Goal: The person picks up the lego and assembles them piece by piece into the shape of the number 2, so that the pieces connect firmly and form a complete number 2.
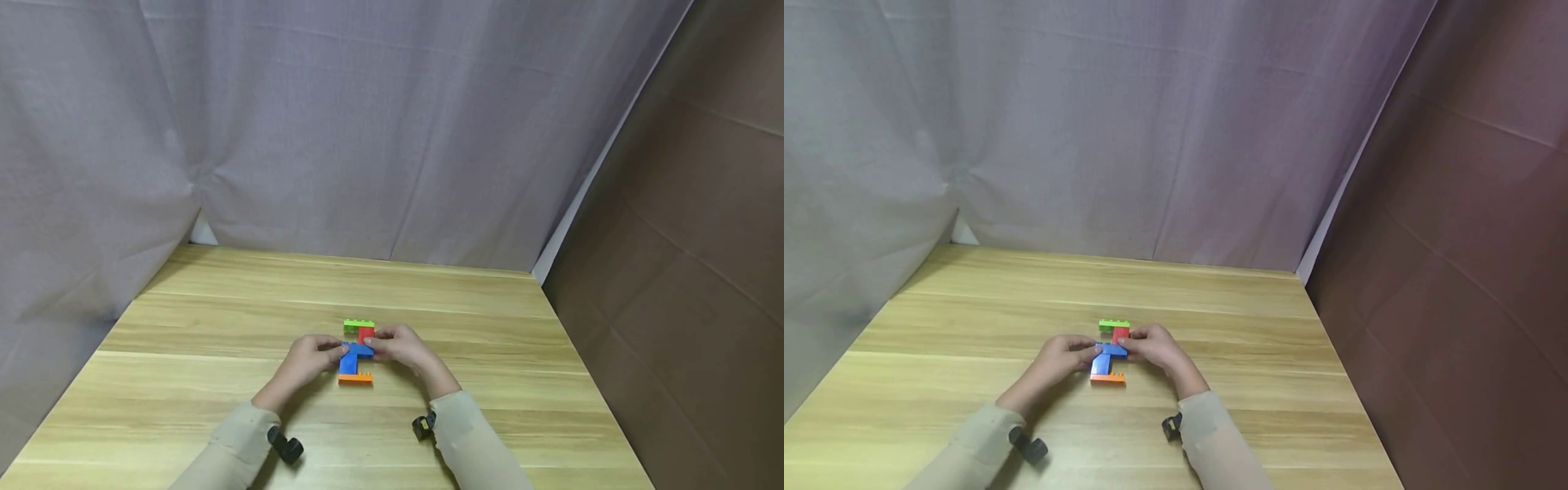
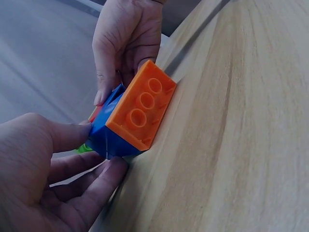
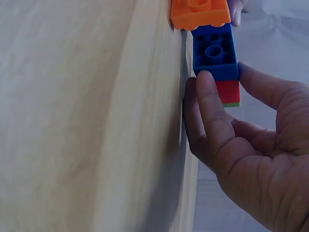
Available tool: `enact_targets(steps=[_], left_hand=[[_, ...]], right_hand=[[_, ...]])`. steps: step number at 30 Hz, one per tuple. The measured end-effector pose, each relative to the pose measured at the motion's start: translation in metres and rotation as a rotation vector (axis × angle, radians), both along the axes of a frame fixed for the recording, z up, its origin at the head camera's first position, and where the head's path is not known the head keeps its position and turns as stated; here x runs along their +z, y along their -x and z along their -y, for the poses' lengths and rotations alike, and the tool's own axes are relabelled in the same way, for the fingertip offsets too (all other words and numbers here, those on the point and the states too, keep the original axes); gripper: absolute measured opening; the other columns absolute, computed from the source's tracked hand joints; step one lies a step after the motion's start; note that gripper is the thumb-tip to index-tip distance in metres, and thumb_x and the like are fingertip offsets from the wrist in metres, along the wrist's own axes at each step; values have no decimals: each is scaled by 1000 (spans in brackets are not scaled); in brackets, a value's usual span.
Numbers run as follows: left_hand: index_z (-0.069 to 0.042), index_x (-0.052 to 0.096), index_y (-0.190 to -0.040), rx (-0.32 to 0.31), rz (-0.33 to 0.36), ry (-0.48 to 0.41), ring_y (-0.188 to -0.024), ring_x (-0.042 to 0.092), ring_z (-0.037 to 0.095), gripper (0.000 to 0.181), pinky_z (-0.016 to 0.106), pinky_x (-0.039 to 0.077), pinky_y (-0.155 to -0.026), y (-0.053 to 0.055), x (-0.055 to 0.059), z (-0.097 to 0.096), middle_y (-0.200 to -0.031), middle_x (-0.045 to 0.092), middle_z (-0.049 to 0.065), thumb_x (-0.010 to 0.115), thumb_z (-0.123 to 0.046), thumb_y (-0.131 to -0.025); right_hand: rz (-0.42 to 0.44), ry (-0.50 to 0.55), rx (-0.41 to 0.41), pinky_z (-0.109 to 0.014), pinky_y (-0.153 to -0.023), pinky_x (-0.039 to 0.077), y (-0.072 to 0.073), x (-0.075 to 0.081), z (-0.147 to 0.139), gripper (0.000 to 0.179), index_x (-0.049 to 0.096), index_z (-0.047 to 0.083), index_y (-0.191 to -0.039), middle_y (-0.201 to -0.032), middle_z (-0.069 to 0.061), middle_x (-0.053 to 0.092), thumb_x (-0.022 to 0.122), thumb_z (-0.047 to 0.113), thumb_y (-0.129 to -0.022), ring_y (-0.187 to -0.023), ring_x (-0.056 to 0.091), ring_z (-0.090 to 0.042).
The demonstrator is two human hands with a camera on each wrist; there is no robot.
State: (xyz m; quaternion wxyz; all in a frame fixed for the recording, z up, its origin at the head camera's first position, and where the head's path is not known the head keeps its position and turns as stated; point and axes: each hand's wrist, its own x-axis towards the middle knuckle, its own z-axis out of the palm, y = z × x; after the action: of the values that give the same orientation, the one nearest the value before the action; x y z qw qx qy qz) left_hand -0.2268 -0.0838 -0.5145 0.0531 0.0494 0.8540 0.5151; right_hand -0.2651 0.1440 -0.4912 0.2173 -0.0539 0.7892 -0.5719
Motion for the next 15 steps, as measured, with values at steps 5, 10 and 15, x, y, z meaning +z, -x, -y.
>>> enact_targets(steps=[5, 10, 15], left_hand=[[-9, 76, -108, 4, -11, 17, -109, 65, 27, 33, 52, 52, -97, 0, 2, -2, -111, 73, 5, 74, -37, -92], [-11, 78, -101, -4, -17, 17, -95, 66, 20, 25, 46, 55, -91, 2, 0, -3, -103, 74, 2, 75, -33, -91], [-12, 78, -99, -19, -10, 23, -88, 65, 16, 24, 43, 56, -86, 3, -2, -3, -99, 74, 0, 75, -34, -91]], right_hand=[[-35, -37, -3, -33, -79, 62, -1, -1, 0, 39, 65, -10, -118, -107, -17, 67, 71, 21, -96, -86, 71, -20], [-86, -102, -17, -32, -75, 63, -2, -2, 1, 33, 70, -8, -110, -98, -14, 69, 74, 21, -93, -83, 72, -21], [-102, -132, -26, -31, -72, 63, -6, 0, 1, 29, 71, -6, -108, -94, -13, 69, 74, 19, -93, -78, 71, -20]])
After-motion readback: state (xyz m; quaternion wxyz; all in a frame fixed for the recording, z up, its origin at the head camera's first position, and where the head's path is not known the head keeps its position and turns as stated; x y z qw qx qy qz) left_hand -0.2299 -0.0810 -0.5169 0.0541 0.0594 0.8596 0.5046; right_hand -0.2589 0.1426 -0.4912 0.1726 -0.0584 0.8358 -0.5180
